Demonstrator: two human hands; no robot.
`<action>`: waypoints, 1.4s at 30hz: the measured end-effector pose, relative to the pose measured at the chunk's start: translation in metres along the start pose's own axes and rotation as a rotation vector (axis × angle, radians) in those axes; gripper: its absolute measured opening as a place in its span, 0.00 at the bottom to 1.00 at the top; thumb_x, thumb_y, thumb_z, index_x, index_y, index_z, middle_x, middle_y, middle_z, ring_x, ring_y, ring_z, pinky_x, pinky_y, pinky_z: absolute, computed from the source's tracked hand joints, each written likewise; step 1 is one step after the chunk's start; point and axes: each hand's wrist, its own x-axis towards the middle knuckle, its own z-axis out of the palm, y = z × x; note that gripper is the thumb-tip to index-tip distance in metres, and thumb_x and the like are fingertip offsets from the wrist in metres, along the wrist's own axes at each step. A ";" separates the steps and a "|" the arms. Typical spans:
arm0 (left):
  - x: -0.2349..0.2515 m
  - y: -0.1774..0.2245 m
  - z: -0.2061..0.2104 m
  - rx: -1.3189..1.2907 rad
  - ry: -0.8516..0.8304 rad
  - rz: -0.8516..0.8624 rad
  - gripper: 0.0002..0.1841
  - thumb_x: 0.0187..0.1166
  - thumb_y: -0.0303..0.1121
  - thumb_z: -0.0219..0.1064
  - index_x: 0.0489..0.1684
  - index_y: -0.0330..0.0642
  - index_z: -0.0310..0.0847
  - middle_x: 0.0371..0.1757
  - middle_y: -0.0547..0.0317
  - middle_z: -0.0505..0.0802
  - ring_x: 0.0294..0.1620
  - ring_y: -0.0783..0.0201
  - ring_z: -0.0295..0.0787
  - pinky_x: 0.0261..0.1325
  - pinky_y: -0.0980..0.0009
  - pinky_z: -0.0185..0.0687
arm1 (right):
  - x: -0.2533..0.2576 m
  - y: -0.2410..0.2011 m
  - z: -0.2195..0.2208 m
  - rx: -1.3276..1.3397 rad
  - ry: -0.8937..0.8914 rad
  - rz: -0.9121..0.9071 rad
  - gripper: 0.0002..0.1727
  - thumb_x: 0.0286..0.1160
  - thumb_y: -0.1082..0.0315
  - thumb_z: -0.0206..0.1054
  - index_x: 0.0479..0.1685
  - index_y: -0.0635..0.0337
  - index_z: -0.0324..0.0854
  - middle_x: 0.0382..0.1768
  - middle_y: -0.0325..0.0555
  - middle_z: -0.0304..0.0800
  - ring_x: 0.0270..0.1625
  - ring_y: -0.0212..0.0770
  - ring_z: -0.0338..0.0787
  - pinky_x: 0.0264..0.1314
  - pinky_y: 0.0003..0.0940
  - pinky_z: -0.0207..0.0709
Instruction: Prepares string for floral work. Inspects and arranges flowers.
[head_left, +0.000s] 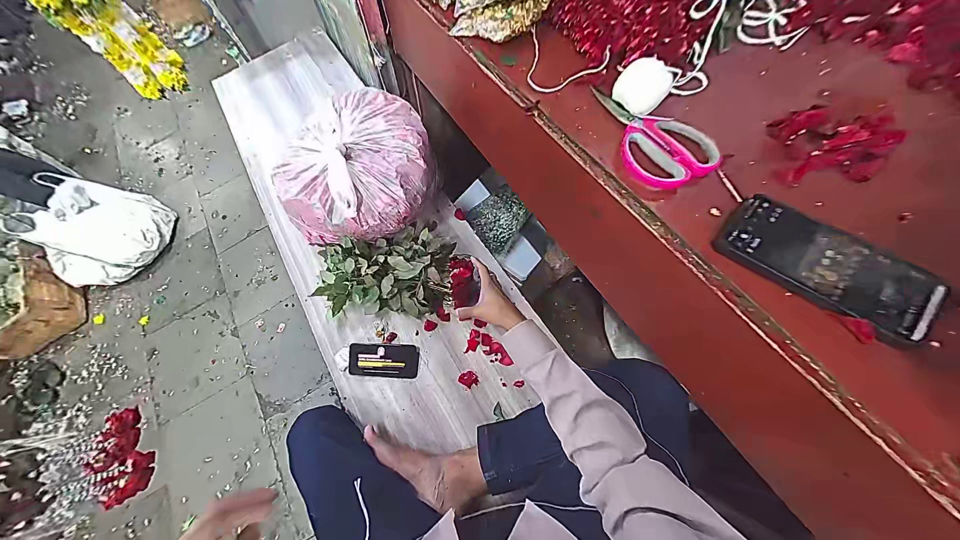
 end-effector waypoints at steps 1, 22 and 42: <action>0.034 -0.032 0.019 0.029 -0.038 0.135 0.10 0.79 0.32 0.66 0.49 0.41 0.91 0.56 0.55 0.94 0.65 0.62 0.89 0.71 0.61 0.84 | 0.008 0.007 0.009 0.014 -0.010 -0.001 0.79 0.36 0.68 0.94 0.97 0.51 0.38 0.89 0.69 0.55 0.88 0.68 0.61 0.87 0.63 0.60; 0.345 -0.102 0.230 -0.092 -0.273 0.393 0.04 0.67 0.21 0.73 0.36 0.33 0.92 0.74 0.48 0.85 0.80 0.55 0.75 0.84 0.55 0.68 | 0.003 -0.024 -0.017 0.028 0.187 -0.299 0.41 0.46 0.80 0.82 0.72 0.52 0.80 0.70 0.51 0.79 0.64 0.51 0.83 0.54 0.46 0.84; 0.348 -0.102 0.225 -0.052 -0.263 0.427 0.05 0.72 0.30 0.76 0.34 0.37 0.94 0.61 0.48 0.90 0.69 0.51 0.80 0.75 0.53 0.74 | 0.002 -0.026 0.018 -0.059 0.401 -0.470 0.14 0.58 0.84 0.73 0.42 0.63 0.94 0.53 0.54 0.94 0.53 0.42 0.94 0.54 0.33 0.89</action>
